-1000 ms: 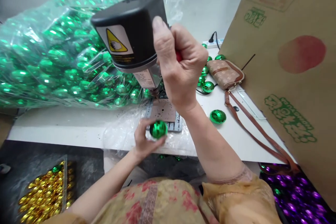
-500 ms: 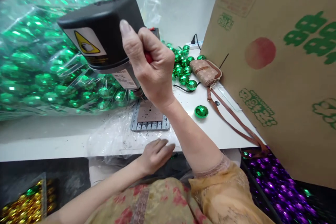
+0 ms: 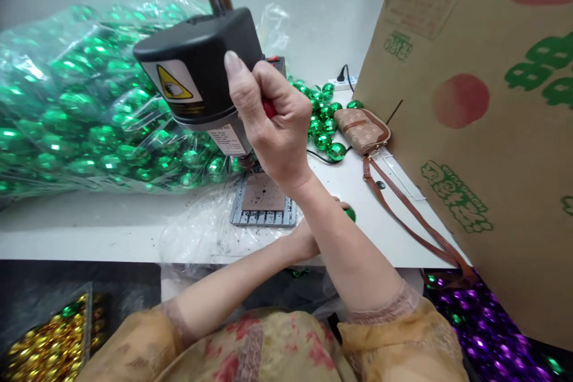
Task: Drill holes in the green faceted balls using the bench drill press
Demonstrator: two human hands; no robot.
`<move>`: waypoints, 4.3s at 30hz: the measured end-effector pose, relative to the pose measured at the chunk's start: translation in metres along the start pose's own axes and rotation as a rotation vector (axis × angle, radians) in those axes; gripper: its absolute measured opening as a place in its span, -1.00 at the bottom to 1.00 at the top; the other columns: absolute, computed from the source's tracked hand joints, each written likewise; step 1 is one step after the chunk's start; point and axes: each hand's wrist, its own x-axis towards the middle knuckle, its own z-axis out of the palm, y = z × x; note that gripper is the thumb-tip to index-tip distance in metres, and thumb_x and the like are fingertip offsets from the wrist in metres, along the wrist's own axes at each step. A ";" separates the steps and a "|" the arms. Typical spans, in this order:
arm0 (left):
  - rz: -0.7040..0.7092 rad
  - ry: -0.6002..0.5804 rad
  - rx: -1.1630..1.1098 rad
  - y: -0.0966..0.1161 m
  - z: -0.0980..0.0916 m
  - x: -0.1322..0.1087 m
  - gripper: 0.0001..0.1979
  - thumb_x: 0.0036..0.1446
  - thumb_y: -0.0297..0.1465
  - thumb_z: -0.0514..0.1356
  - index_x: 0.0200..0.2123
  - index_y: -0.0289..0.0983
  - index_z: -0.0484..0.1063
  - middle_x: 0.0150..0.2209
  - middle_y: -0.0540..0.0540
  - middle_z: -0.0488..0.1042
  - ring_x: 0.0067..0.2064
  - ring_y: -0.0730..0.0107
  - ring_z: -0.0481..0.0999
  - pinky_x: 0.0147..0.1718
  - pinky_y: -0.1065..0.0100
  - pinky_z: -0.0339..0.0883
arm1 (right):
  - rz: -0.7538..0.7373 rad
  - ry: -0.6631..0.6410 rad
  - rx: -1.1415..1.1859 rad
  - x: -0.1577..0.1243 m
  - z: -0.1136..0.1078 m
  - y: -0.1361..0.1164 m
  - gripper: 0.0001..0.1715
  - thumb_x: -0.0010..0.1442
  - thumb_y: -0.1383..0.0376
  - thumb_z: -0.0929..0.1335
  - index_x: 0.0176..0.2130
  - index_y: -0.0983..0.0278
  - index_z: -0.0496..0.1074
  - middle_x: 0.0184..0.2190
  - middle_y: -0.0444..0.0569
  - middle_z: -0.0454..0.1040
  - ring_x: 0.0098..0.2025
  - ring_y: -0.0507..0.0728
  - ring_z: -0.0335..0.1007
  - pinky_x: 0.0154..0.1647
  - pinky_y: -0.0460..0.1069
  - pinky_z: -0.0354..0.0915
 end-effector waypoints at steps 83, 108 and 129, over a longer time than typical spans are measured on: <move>-0.361 0.470 0.136 -0.044 -0.131 -0.050 -0.50 0.05 -0.35 0.39 0.08 -0.17 0.40 0.06 -0.16 0.51 0.11 0.13 0.47 0.11 0.11 0.33 | -0.393 -0.028 -0.037 -0.054 -0.022 0.031 -0.47 0.15 0.46 0.29 -0.57 0.26 -0.18 -0.69 -0.25 -0.05 -0.68 -0.12 -0.14 -0.65 -0.06 -0.10; 0.041 0.451 0.474 0.001 -0.117 -0.102 -0.59 0.16 -0.36 0.35 0.09 -0.07 0.45 0.10 -0.21 0.45 0.07 0.12 0.53 -0.02 0.16 0.49 | 0.042 0.107 0.004 -0.001 0.007 0.001 -0.48 0.22 0.41 0.34 -0.65 0.24 0.06 -0.72 -0.28 0.03 -0.68 -0.12 0.00 -0.61 -0.03 -0.08; 0.027 0.133 0.526 -0.020 -0.036 0.027 -0.68 0.28 -0.36 0.17 0.09 -0.20 0.49 -0.04 -0.24 0.50 0.02 -0.01 0.49 0.06 0.00 0.39 | 0.065 -0.018 -0.138 -0.005 0.002 -0.003 -0.47 0.34 0.20 0.25 -0.57 0.23 -0.06 -0.63 -0.25 -0.06 -0.58 -0.14 -0.08 -0.53 -0.10 0.02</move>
